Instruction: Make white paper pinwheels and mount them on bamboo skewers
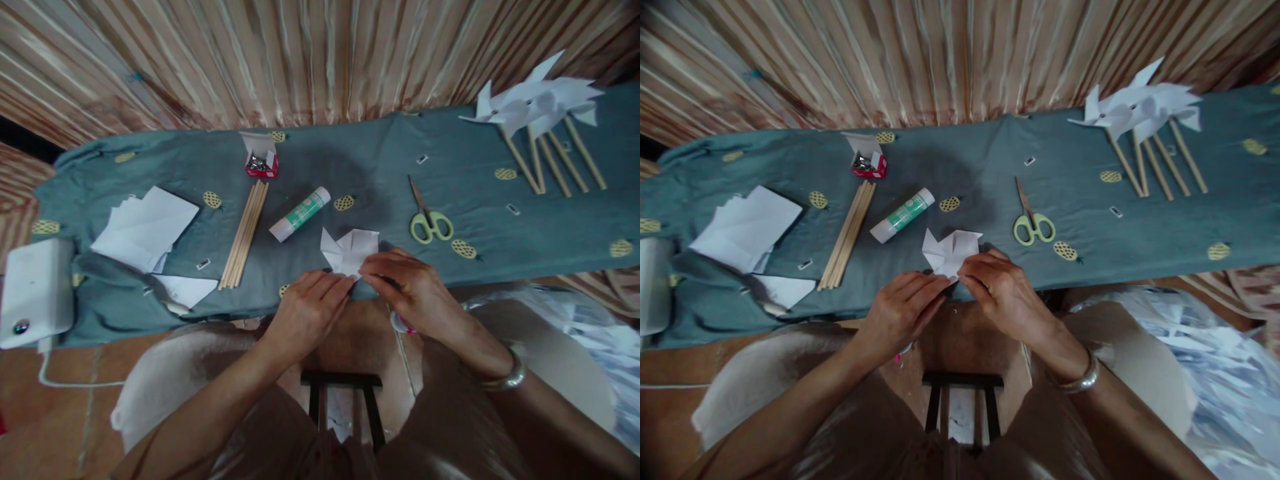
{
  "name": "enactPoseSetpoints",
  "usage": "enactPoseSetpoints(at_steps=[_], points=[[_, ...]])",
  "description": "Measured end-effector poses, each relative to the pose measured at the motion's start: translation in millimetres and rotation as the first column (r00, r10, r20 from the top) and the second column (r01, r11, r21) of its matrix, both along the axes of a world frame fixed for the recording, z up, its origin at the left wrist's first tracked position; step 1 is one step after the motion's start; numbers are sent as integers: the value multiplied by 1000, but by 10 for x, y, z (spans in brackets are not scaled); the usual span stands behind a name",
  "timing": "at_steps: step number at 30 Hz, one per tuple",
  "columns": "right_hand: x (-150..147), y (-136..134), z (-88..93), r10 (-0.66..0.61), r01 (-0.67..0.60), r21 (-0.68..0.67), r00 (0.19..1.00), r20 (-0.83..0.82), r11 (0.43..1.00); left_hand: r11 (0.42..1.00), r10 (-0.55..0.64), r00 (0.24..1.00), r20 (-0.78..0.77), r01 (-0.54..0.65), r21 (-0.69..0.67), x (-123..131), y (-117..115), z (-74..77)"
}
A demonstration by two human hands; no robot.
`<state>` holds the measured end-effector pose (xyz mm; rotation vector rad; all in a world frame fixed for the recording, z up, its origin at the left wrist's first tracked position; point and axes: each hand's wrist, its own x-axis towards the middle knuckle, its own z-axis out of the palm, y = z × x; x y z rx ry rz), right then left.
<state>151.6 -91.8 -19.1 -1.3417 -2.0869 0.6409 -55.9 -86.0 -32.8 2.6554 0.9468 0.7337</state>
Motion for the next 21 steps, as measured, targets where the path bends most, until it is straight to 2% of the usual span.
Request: enactPoseSetpoints(at_steps=[10,21], points=[[-142,1,-18,-155,154,32,988,7,987,998,-34,999,-20,33,-59,10,39,-2],[-200,14,-34,-203,199,62,976,79,978,997,11,1000,13,-10,-81,61,107,-8]])
